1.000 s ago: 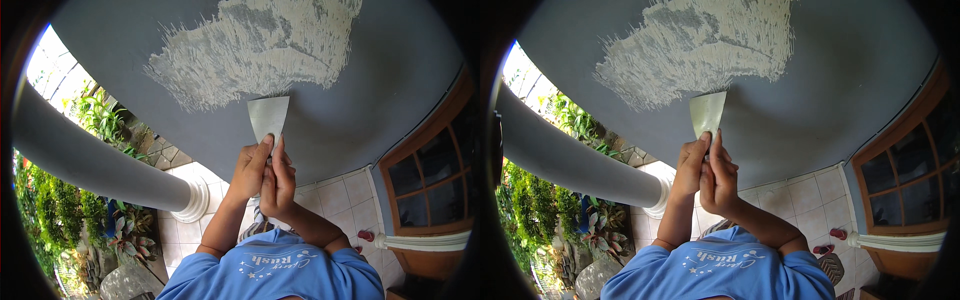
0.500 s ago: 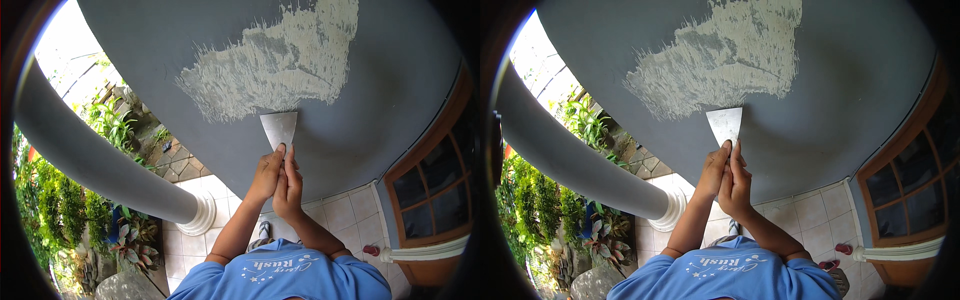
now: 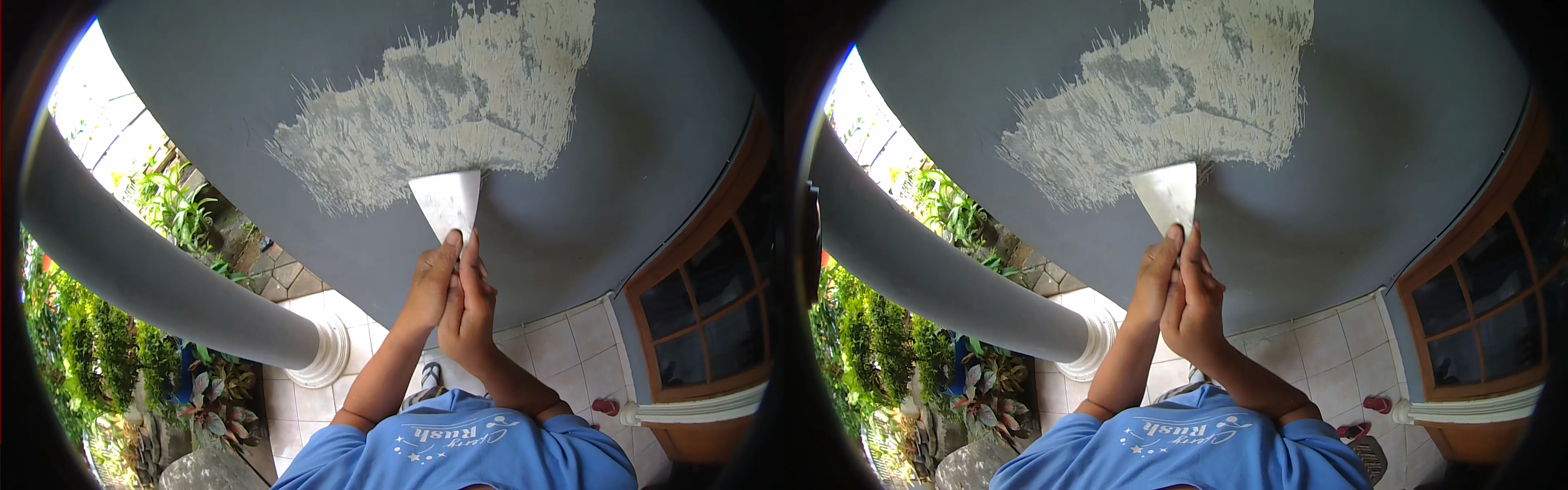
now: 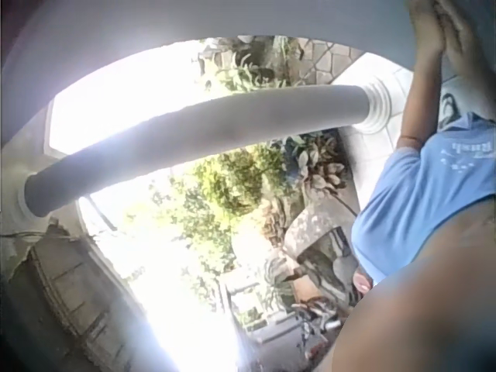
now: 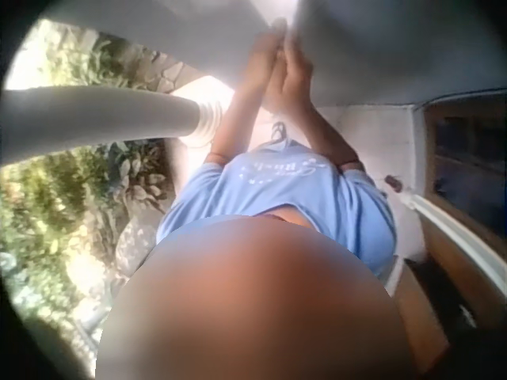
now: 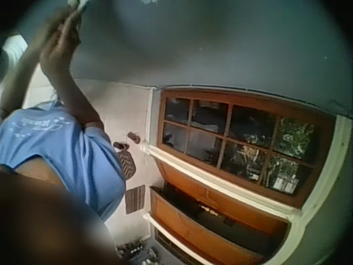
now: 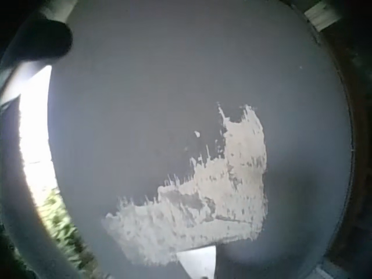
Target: The person scrapes and patches a wall with a putty knife, applying putty to the wall surface.
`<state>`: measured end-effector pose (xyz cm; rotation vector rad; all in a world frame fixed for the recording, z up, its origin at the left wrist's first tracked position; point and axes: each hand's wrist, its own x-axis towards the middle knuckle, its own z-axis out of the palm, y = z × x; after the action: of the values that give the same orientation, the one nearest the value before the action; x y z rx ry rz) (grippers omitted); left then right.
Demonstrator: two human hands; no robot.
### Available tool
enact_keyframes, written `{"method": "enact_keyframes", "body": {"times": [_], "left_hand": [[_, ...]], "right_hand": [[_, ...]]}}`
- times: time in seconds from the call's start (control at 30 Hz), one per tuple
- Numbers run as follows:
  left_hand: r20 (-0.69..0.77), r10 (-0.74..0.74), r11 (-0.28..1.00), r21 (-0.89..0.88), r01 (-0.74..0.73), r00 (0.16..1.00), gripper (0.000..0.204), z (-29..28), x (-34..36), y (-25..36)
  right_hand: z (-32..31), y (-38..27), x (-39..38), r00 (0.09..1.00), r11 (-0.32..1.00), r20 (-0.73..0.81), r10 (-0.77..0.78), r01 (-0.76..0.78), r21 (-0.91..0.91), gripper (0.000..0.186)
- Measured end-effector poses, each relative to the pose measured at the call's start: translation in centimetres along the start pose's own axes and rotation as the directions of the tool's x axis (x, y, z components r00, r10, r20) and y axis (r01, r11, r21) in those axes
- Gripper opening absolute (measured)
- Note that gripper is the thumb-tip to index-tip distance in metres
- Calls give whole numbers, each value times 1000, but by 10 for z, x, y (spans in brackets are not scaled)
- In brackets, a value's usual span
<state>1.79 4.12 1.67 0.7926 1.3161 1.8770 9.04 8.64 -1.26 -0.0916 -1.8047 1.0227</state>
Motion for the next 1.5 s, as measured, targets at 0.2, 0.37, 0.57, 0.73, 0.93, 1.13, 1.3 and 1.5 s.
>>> {"method": "enact_keyframes", "body": {"times": [0.2, 0.37, 0.57, 0.73, 0.93, 1.13, 1.3, 1.5], "left_hand": [[47, -3, 1000, -4, 3, 999, 60, -4, -11, -3], [41, -63, 997, -32, 65, 997, 60, -3, -8, -11], [47, 47, 998, 39, -49, 998, 59, -8, -1, 2], [45, -39, 999, -10, 40, 998, 59, -8, -6, -14], [52, 7, 999, -39, -5, 999, 60, -1, -4, 11], [68, -84, 988, -127, 92, 994, 60, -4, -8, -19], [38, 4, 999, -46, -2, 999, 59, -1, -2, -7], [45, -67, 996, -50, 69, 997, 60, -1, -6, -20]], "right_hand": [[-7, -13, -6, 998, 995, 56, -25, 31, -96, 58], [-5, -5, -12, 986, 975, 66, 154, -140, -172, 58], [2, -3, 5, 995, 992, 17, -103, 104, -72, 58], [1, 0, -12, 1000, 990, 25, 3, 1, -138, 60], [-5, -9, 6, 995, 989, 88, -45, 57, -137, 62], [-3, -10, -14, 992, 973, 92, 84, -62, -221, 63], [-8, 6, -7, 994, 997, 104, 19, -11, -81, 63], [-8, 2, -15, 995, 987, 89, 54, -40, -153, 61]]}}
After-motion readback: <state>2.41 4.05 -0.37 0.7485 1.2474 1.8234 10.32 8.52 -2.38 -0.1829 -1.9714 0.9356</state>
